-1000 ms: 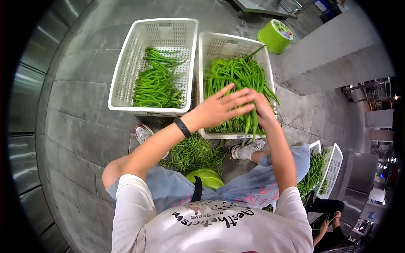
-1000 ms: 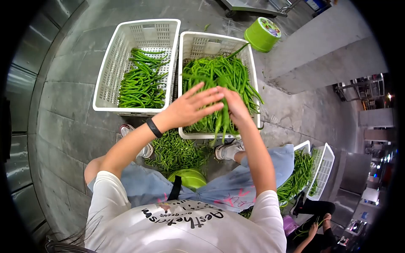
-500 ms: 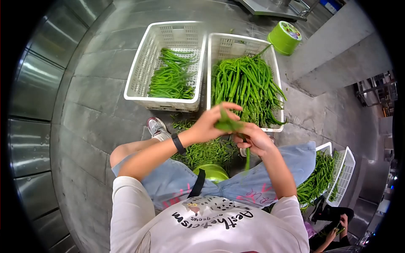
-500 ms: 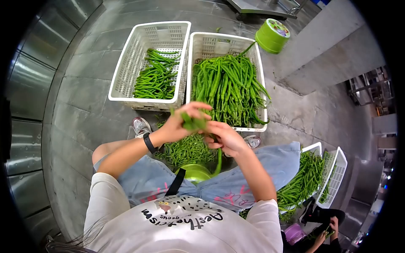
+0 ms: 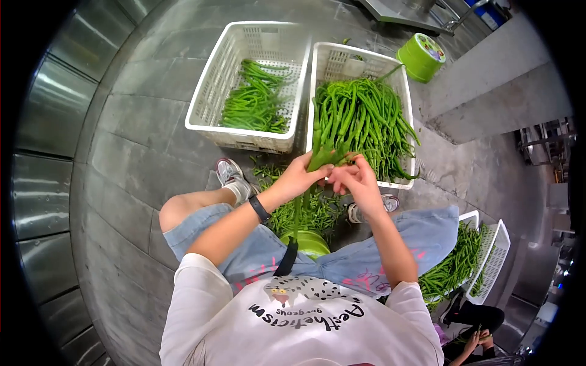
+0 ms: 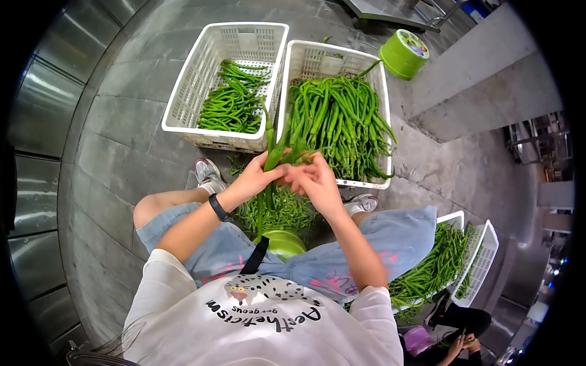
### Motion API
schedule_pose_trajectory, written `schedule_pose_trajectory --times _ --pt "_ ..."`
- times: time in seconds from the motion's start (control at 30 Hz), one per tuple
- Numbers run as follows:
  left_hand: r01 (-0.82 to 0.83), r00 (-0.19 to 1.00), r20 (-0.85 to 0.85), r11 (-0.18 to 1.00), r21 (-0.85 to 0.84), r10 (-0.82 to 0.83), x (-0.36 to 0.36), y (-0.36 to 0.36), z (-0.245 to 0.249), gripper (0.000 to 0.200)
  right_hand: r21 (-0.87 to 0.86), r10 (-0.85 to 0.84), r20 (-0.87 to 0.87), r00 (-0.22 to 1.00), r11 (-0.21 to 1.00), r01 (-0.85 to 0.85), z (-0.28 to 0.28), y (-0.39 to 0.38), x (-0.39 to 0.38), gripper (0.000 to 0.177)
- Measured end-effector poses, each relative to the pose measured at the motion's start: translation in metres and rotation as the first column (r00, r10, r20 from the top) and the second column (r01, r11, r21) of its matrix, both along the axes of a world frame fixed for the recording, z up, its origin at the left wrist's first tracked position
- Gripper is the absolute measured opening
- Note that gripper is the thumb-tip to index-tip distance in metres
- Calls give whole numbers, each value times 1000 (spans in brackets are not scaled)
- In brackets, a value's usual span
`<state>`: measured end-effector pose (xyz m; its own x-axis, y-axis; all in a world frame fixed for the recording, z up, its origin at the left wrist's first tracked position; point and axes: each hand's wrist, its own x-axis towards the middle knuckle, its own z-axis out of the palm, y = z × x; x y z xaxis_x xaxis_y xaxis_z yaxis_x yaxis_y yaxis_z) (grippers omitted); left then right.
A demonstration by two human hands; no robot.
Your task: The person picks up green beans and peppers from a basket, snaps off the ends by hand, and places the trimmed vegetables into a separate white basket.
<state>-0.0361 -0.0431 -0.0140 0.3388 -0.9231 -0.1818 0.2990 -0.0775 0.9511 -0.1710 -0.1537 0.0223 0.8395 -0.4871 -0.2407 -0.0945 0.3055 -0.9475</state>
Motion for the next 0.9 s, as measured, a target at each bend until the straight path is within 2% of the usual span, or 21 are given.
schedule_pose_trajectory --times 0.07,0.1,0.2,0.3,0.4,0.43,0.6,0.7,0.8,0.9 --pt "89 995 -42 995 35 -87 8 6 -1 39 -34 -70 -13 997 997 70 0 -1 0 16" --pt "78 997 -31 996 49 -77 9 8 2 39 -71 -83 0 997 994 83 -2 -3 1 15" --pt "52 991 -117 996 -75 -61 7 13 4 36 -91 -63 56 996 994 68 0 0 4 14" --pt "14 996 -87 998 -64 -19 9 17 11 32 -148 -2 -16 1000 989 -1 1 5 10 12" --pt "68 998 -13 997 -45 -68 18 20 6 29 -172 25 -29 999 985 -30 8 6 12 11" --pt "76 995 70 997 -3 -76 20 20 7 25 -184 11 -21 1000 983 -15 8 6 13 11" --pt "106 994 -8 994 3 -106 23 21 16 20 -143 10 17 1000 990 -8 11 4 15 11" --pt "162 981 -98 986 -40 -165 24 23 13 17 12 45 -34 998 999 -44 7 -2 13 9" --pt "201 962 -169 976 -86 -213 26 26 13 15 237 42 76 996 970 -59 1 1 14 8" --pt "198 942 -247 969 -145 -229 24 26 14 16 471 19 190 982 875 -108 -6 3 15 7"
